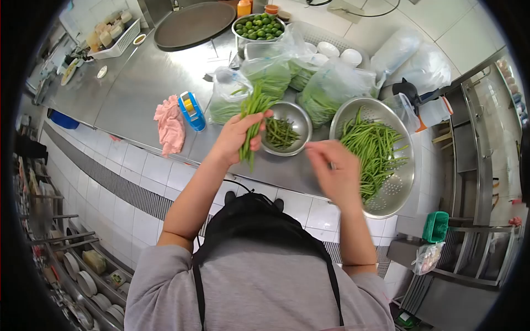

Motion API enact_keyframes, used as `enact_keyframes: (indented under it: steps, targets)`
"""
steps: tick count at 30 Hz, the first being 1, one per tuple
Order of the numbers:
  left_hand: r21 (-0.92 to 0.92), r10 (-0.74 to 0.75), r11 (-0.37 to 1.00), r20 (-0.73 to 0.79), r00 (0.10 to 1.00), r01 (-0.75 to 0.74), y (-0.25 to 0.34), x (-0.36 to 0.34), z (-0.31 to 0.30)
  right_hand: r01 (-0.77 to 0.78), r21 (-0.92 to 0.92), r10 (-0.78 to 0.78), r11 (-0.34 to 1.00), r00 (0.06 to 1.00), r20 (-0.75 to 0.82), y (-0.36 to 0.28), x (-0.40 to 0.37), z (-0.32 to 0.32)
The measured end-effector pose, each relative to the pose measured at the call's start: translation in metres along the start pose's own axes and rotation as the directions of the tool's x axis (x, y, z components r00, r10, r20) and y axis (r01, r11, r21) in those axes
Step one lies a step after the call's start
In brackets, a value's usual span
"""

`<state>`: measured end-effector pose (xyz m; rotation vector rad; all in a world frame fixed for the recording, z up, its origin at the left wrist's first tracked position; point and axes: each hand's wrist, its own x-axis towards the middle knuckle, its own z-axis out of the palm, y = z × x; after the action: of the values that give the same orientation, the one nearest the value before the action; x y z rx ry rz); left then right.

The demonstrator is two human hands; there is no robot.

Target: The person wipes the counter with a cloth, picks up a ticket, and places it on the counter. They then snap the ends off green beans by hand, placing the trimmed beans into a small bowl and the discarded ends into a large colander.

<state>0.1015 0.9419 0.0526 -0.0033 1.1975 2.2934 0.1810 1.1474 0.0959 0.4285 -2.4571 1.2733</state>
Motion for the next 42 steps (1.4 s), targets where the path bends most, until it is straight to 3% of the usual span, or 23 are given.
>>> enact_keyframes:
  steps: [1,3,4,6,13,15,16,18,19,21,22,24,28,30,31,33,34,35,36,37,38,40,42]
  targets:
    - [-0.057,-0.022,0.998,0.007,1.0,0.022,0.002,-0.003,-0.018,-0.002,-0.061,0.003,0.998,1.0,0.024,0.005,-0.001,0.029]
    - [-0.027,-0.05,0.998,-0.04,0.998,0.049,0.01,-0.013,-0.041,0.056,-0.525,-0.113,0.849,0.991,-0.078,0.034,-0.001,0.089]
    - [0.004,-0.075,0.997,-0.084,0.994,0.075,0.014,-0.018,-0.052,0.055,-0.521,-0.113,0.852,0.99,-0.081,0.044,-0.003,0.106]
    - [0.048,-0.081,0.995,-0.108,0.991,0.087,0.019,-0.023,-0.067,-0.016,-0.567,0.066,0.824,0.995,0.069,0.051,-0.005,0.13]
    - [0.16,-0.144,0.976,-0.044,0.989,0.149,0.02,-0.011,-0.09,-0.045,-0.453,0.063,0.89,0.998,0.025,0.026,-0.005,0.159]
    - [0.174,-0.151,0.973,-0.011,0.989,0.15,0.021,-0.007,-0.09,-0.259,0.027,0.258,0.965,0.933,-0.253,0.012,0.005,0.152]
    - [0.218,-0.145,0.966,-0.002,0.989,0.142,0.022,-0.005,-0.089,-0.261,0.018,0.257,0.965,0.931,-0.261,0.006,0.012,0.145]
    - [0.273,-0.153,0.951,0.016,0.988,0.143,0.022,-0.004,-0.09,0.026,-0.44,-0.128,0.898,0.97,-0.205,-0.001,0.02,0.132]
    - [0.321,-0.153,0.938,0.046,0.987,0.131,0.022,-0.002,-0.09,0.011,-0.444,-0.122,0.896,0.968,-0.221,0.0,0.02,0.13]
    - [0.376,-0.168,0.919,0.09,0.982,0.123,0.022,-0.001,-0.089,0.069,-0.534,-0.09,0.843,0.996,-0.014,0.001,0.017,0.127]
    - [0.373,-0.168,0.92,0.091,0.982,0.123,0.022,0.0,-0.09,0.056,-0.542,-0.084,0.839,0.996,-0.028,0.001,0.015,0.129]
    - [0.371,-0.17,0.921,0.098,0.981,0.122,0.023,0.003,-0.088,-0.015,-0.312,-0.006,0.95,0.998,-0.064,0.006,0.011,0.136]
    - [0.345,-0.194,0.928,0.122,0.973,0.141,0.025,0.007,-0.086,-0.181,-0.13,0.159,0.975,0.973,-0.167,0.013,0.005,0.146]
    - [0.345,-0.21,0.926,0.125,0.97,0.156,0.022,0.009,-0.085,-0.379,0.433,0.513,0.818,0.821,-0.251,0.015,0.003,0.15]
    - [0.351,-0.22,0.922,0.13,0.967,0.163,0.02,0.009,-0.084,-0.383,0.435,0.519,0.815,0.816,-0.254,0.019,0.002,0.15]
    - [0.358,-0.228,0.919,0.137,0.964,0.167,0.018,0.01,-0.085,-0.203,0.73,0.6,0.653,0.727,-0.335,0.029,0.003,0.146]
    - [0.368,-0.254,0.908,0.109,0.961,0.199,0.018,0.011,-0.086,-0.346,0.576,0.61,0.741,0.705,-0.361,0.031,0.003,0.142]
    - [0.377,-0.279,0.897,0.08,0.957,0.23,0.018,0.012,-0.086,-0.342,0.575,0.606,0.744,0.708,-0.363,0.032,0.002,0.141]
    - [0.379,-0.275,0.898,0.081,0.958,0.226,0.017,0.013,-0.087,-0.379,0.261,0.459,0.888,0.78,-0.426,0.029,0.003,0.139]
    - [0.41,-0.274,0.887,0.097,0.957,0.212,0.016,0.014,-0.088,-0.365,-0.083,0.297,0.927,0.852,-0.432,0.026,0.006,0.138]
    - [0.441,-0.272,0.876,0.113,0.956,0.197,0.016,0.015,-0.087,-0.359,-0.085,0.29,0.929,0.853,-0.434,0.023,0.01,0.135]
    - [0.468,-0.265,0.865,0.118,0.957,0.182,0.018,0.017,-0.085,0.029,-0.373,-0.171,0.927,0.919,-0.354,0.016,0.016,0.13]
    - [0.497,-0.265,0.85,0.122,0.956,0.172,0.018,0.017,-0.083,0.123,-0.455,-0.254,0.882,0.937,-0.238,0.006,0.022,0.126]
